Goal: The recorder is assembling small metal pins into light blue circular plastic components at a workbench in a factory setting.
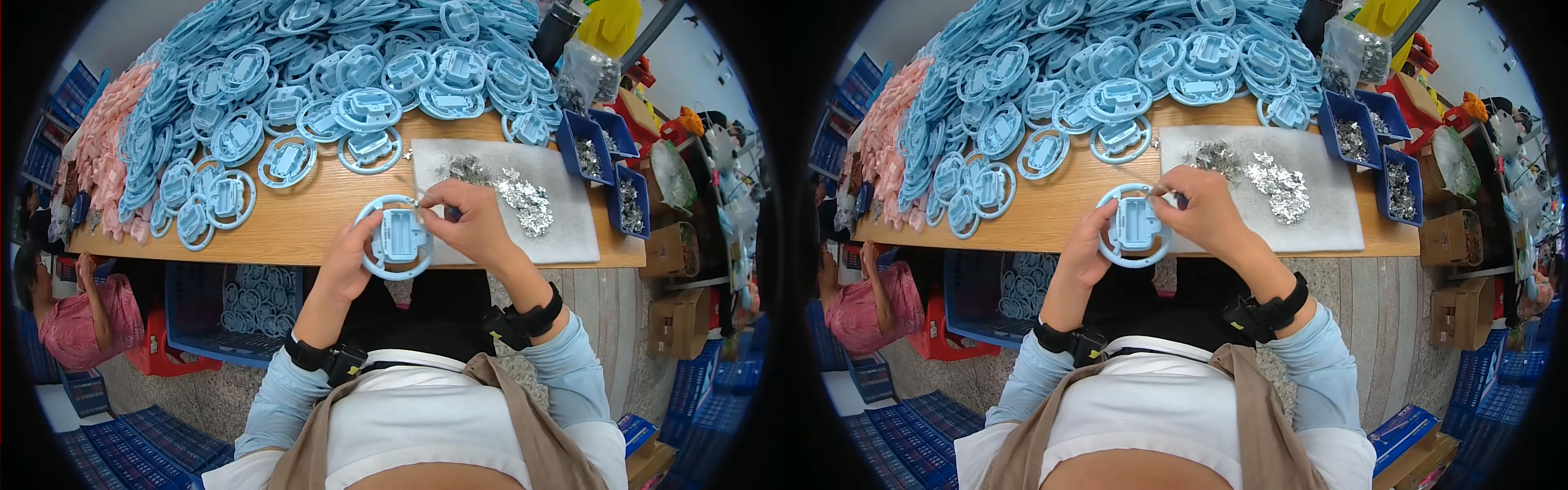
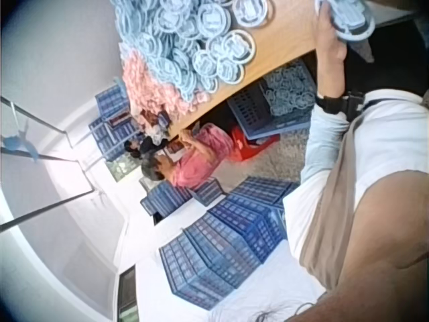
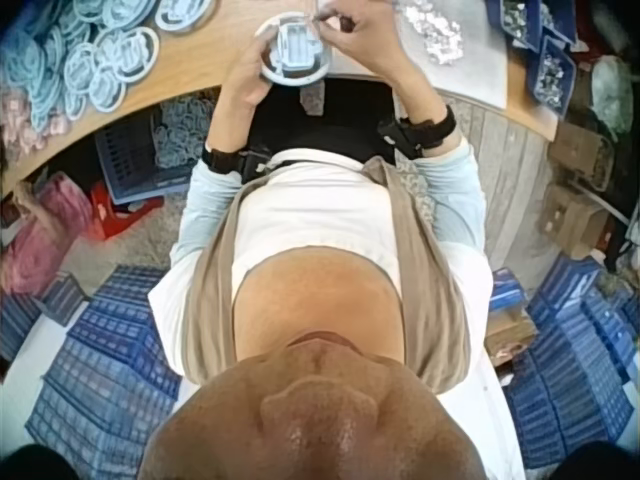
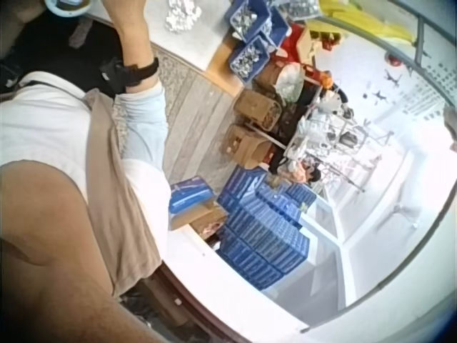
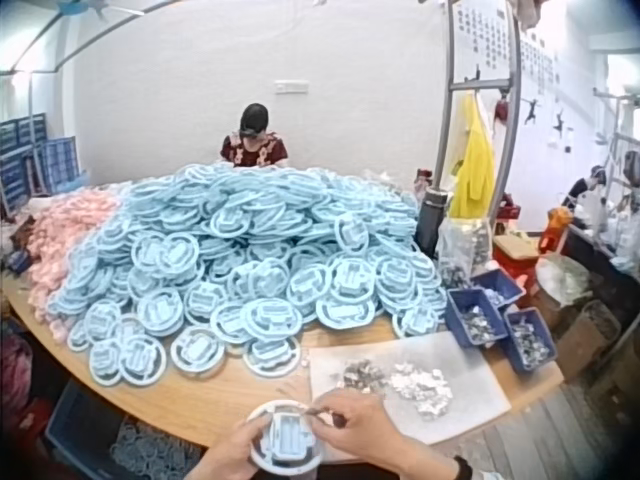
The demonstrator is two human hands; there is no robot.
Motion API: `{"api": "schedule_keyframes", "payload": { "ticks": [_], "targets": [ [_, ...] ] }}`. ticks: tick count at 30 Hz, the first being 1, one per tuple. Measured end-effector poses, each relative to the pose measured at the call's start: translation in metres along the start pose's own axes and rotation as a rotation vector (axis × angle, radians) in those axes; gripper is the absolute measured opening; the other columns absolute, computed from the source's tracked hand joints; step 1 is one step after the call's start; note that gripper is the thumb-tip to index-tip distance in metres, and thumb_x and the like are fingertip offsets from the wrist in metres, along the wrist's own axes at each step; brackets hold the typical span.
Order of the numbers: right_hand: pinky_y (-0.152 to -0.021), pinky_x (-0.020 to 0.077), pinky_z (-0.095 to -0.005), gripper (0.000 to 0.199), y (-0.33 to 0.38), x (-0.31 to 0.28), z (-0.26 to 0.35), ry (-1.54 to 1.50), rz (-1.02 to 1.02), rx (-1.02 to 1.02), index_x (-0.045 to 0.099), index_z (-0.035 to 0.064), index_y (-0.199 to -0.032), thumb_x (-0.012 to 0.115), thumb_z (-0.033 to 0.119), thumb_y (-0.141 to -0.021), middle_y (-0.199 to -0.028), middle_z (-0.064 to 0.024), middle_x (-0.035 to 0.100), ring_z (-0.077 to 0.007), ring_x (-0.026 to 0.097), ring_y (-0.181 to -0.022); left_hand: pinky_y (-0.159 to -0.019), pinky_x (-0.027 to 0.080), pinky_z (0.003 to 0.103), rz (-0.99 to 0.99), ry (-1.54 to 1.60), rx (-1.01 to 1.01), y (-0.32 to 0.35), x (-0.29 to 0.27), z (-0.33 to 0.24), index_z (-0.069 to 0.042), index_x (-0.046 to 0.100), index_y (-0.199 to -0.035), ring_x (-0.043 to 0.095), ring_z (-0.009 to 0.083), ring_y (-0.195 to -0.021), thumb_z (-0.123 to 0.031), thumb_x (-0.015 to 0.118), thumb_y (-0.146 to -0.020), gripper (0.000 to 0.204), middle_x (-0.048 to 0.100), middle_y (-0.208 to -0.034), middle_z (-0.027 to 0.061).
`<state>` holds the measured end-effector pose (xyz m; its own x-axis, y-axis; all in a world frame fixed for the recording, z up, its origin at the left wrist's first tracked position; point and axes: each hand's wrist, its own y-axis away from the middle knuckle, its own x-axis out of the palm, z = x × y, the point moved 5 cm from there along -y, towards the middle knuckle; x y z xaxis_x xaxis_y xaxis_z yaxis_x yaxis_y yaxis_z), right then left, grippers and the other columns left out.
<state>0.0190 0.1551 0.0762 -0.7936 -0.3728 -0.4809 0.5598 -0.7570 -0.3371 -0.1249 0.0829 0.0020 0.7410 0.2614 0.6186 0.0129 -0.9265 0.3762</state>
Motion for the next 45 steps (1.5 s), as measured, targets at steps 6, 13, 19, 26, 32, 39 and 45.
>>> {"api": "schedule_keyframes", "payload": {
  "ticks": [6, 13, 19, 26, 32, 39, 45],
  "targets": [
    [-0.052, 0.0484, -0.0284, 0.017, 0.009, 0.005, 0.013, 0.214, 0.024, -0.337, 0.061, 0.0040, -0.082, 0.068, 0.002, -0.066, -0.087, -0.0079, 0.060, -0.0212, 0.061, -0.063, -0.071, 0.050, 0.026, 0.073, 0.007, -0.032, 0.001, 0.010, 0.005, -0.004, 0.055, -0.106, 0.060, 0.0118, -0.083, -0.022, 0.052, -0.090, 0.024, 0.061, -0.093, 0.0039],
    [-0.051, 0.0484, -0.0310, 0.024, 0.017, 0.015, 0.031, 0.565, 0.203, -0.482, 0.055, 0.0033, -0.085, 0.066, 0.003, -0.063, -0.090, -0.0071, 0.056, -0.0235, 0.059, -0.062, -0.068, 0.050, 0.025, 0.017, -0.054, -0.042, 0.000, 0.015, 0.002, -0.004, 0.056, -0.104, 0.060, 0.0104, -0.080, -0.022, 0.055, -0.088, 0.024, 0.061, -0.090, 0.0026],
    [-0.051, 0.0485, -0.0307, 0.025, 0.018, 0.011, 0.032, 0.542, 0.170, -0.478, 0.055, 0.0033, -0.085, 0.067, 0.003, -0.063, -0.090, -0.0063, 0.056, -0.0225, 0.059, -0.064, -0.066, 0.050, 0.023, -0.020, -0.105, -0.028, 0.001, 0.017, 0.000, -0.004, 0.056, -0.104, 0.060, 0.0094, -0.078, -0.021, 0.056, -0.088, 0.024, 0.061, -0.088, 0.0025],
    [-0.051, 0.0484, -0.0307, 0.025, 0.018, 0.011, 0.028, 0.514, 0.175, -0.478, 0.055, 0.0034, -0.085, 0.067, 0.003, -0.063, -0.090, -0.0056, 0.056, -0.0220, 0.059, -0.064, -0.065, 0.050, 0.024, -0.018, -0.113, -0.049, 0.000, 0.011, 0.004, -0.003, 0.056, -0.104, 0.060, 0.0098, -0.078, -0.022, 0.056, -0.088, 0.025, 0.061, -0.088, 0.0024],
    [-0.050, 0.0482, -0.0305, 0.022, 0.021, 0.016, 0.030, 0.580, 0.208, -0.491, 0.054, 0.0035, -0.083, 0.065, 0.002, -0.064, -0.089, -0.0062, 0.056, -0.0220, 0.059, -0.063, -0.059, 0.050, 0.024, -0.025, -0.152, -0.033, 0.000, 0.013, 0.005, -0.003, 0.057, -0.104, 0.061, 0.0104, -0.076, -0.022, 0.057, -0.087, 0.026, 0.062, -0.087, 0.0031],
    [-0.053, 0.0484, -0.0306, 0.023, 0.015, 0.010, 0.020, 0.337, 0.073, -0.268, 0.058, 0.0027, -0.088, 0.066, 0.003, -0.067, -0.087, -0.0078, 0.056, -0.0237, 0.059, -0.065, -0.060, 0.051, 0.023, -0.044, -0.179, 0.019, -0.005, 0.013, 0.007, -0.002, 0.059, -0.101, 0.062, 0.0112, -0.073, -0.024, 0.064, -0.082, 0.029, 0.062, -0.086, 0.0042],
    [-0.054, 0.0485, -0.0342, 0.022, 0.030, 0.017, 0.019, 0.389, -0.004, -0.115, 0.059, 0.0043, -0.091, 0.064, 0.005, -0.069, -0.084, -0.0093, 0.053, -0.0264, 0.059, -0.063, -0.062, 0.051, 0.024, -0.046, -0.174, 0.011, -0.008, 0.016, 0.009, 0.000, 0.060, -0.098, 0.062, 0.0120, -0.072, -0.020, 0.067, -0.080, 0.027, 0.063, -0.085, 0.0054]
  ]
}}
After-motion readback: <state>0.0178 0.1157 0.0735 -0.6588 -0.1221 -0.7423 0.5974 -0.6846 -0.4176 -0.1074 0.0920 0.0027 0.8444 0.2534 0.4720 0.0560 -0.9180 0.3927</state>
